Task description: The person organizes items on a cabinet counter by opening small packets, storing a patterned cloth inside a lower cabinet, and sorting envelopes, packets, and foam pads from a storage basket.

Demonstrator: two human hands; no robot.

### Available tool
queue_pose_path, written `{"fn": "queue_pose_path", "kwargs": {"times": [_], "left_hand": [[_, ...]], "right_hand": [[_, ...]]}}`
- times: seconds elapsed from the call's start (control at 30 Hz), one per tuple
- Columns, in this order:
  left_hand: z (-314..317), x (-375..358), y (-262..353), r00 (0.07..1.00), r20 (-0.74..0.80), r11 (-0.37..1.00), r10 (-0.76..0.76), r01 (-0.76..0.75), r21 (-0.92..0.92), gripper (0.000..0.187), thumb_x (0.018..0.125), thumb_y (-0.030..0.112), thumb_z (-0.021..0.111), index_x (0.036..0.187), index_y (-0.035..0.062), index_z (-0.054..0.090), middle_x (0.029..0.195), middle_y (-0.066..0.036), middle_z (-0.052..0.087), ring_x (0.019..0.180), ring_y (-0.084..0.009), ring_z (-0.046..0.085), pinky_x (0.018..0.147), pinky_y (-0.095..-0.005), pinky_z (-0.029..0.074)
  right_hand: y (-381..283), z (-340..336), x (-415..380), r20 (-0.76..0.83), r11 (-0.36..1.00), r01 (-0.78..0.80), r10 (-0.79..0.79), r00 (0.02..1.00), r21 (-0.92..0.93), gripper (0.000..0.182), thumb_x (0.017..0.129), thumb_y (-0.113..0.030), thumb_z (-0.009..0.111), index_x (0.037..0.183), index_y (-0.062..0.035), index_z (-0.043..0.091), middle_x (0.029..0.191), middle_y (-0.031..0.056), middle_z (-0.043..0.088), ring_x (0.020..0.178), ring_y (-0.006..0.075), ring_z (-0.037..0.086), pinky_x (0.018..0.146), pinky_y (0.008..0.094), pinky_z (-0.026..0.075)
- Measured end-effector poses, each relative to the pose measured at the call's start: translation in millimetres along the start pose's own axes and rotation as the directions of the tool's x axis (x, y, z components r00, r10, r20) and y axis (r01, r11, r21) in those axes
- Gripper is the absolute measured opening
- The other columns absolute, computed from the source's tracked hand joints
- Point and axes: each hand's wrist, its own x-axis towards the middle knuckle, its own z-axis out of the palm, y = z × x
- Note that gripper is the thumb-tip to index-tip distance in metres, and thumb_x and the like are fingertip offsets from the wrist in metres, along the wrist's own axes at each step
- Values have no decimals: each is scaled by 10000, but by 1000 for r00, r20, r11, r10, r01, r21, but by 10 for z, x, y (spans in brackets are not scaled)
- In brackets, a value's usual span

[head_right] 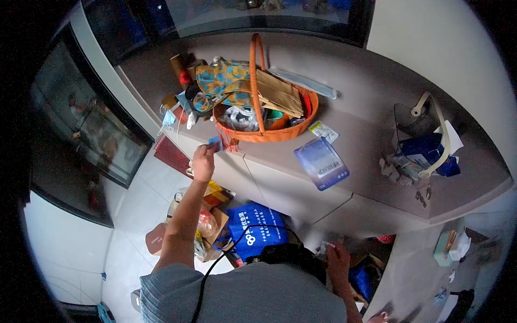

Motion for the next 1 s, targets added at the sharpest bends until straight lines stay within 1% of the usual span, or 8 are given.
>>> {"fn": "queue_pose_path", "kwargs": {"times": [0.13, 0.17, 0.23, 0.33, 0.6, 0.7, 0.93, 1.0], "left_hand": [[-53, -4, -79, 899, -245, 922, -362, 308, -233, 173, 854, 16, 551, 1000, 34, 641, 872, -98, 656, 766, -314, 639, 678, -349, 524], [-7, -34, -158, 774, -48, 622, -631, 468, -627, 158, 877, 33, 548, 1011, 9, 628, 894, -94, 659, 791, -273, 649, 699, -334, 531], [-70, -65, -158, 582, 370, -119, -725, 423, -898, 198, 927, 70, 509, 1069, -54, 570, 967, -100, 648, 861, -187, 651, 767, -312, 537], [-242, -56, -51, 542, 477, -228, -692, 463, -857, 234, 928, 56, 475, 1130, -49, 532, 1018, -125, 639, 895, -219, 653, 807, -328, 527], [-395, 8, 90, 573, 502, -277, -648, 437, -856, 270, 926, 44, 442, 1170, -48, 510, 1057, -134, 630, 935, -244, 651, 816, -347, 522], [-400, 44, 116, 640, 339, -190, -689, 292, -937, 207, 924, 59, 481, 1110, -6, 546, 1024, -108, 640, 907, -234, 657, 783, -323, 529], [-804, 458, 612, 771, 43, 130, -636, 161, -978, 185, 936, 110, 541, 1059, -24, 577, 959, -68, 634, 842, -150, 634, 763, -268, 522], [-851, 518, 765, 837, -54, 364, -545, 178, -914, 170, 927, 83, 553, 1051, -32, 574, 958, -66, 628, 850, -128, 609, 781, -244, 492]], "right_hand": [[99, 31, 8, 22, 977, -93, 90, 996, 191, 168, 910, -119, 491, 949, -12, 615, 849, 104, 660, 749, 187, 620, 645, 310, 514], [83, 36, 6, 31, 977, -96, 92, 995, 190, 168, 910, -119, 491, 949, -12, 615, 849, 104, 660, 749, 187, 620, 645, 310, 514], [-18, 41, -15, 38, 963, -201, 198, 980, 180, 180, 907, -120, 488, 959, -7, 617, 840, 109, 662, 748, 188, 620, 638, 316, 511], [-19, 65, 28, 62, 994, -11, 5, 998, 107, 196, 928, -181, 515, 867, -53, 650, 684, -27, 585, 553, 36, 446, 495, 231, 353], [-285, 159, -1, 48, 996, -7, 2, 999, 87, 201, 931, -205, 514, 879, -64, 647, 673, -37, 550, 562, 38, 441, 506, 221, 352], [-255, 49, -52, 42, 994, -65, 62, 997, 84, 212, 929, -215, 518, 920, -53, 653, 737, -15, 589, 603, 43, 455, 546, 227, 365], [-244, 78, -90, -22, 990, -97, 100, 995, 98, 175, 897, -147, 530, 897, -7, 634, 796, 48, 640, 657, 93, 556, 589, 242, 443], [-274, 85, -102, -33, 989, -98, 102, 994, 108, 172, 898, -143, 529, 902, -9, 635, 789, 39, 636, 653, 85, 548, 579, 236, 434]]}}
